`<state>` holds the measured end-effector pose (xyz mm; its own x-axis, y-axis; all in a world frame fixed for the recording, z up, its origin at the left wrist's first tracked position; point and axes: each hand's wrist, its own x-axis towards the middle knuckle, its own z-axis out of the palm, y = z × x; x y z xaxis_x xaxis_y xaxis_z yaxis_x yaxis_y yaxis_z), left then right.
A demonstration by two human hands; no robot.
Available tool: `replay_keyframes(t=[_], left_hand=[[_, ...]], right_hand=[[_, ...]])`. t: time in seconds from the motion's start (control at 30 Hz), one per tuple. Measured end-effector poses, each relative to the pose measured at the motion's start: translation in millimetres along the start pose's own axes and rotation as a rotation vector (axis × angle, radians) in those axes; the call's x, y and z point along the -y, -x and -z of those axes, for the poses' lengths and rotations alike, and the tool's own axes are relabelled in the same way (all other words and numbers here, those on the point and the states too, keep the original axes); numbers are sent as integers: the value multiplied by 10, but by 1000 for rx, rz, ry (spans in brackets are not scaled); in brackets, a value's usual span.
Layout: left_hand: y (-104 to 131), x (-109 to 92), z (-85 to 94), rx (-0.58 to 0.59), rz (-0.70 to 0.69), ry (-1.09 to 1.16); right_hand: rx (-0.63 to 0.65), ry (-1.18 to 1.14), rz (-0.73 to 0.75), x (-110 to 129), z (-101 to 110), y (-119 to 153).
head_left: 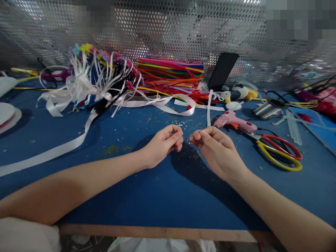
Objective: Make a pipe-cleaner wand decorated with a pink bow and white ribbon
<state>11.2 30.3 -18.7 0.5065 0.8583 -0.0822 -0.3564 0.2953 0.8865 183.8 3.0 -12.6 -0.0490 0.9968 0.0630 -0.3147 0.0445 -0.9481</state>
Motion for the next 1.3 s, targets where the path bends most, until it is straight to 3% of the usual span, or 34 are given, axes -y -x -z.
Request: replay_keyframes(t=[0.17,0.5,0.8,1.07,1.17,1.3], left_hand=[[17,-17,-13,43,32,-158],[2,23,11,126,28,-272],[17,31,19,252,54,-286],[50,6,27,337,66,-487],[57,26,14,283,14,-516],[54,45,4,113,-84,-481]], right_hand=[[39,28,17,31,-11,10],[-5,46,59,52,-40,43],[-135,153,10,-20,31,7],[-125,161,-38,-5,8,10],[-58,58,74,28,-5,14],[65,-31,203,74,-2,22]])
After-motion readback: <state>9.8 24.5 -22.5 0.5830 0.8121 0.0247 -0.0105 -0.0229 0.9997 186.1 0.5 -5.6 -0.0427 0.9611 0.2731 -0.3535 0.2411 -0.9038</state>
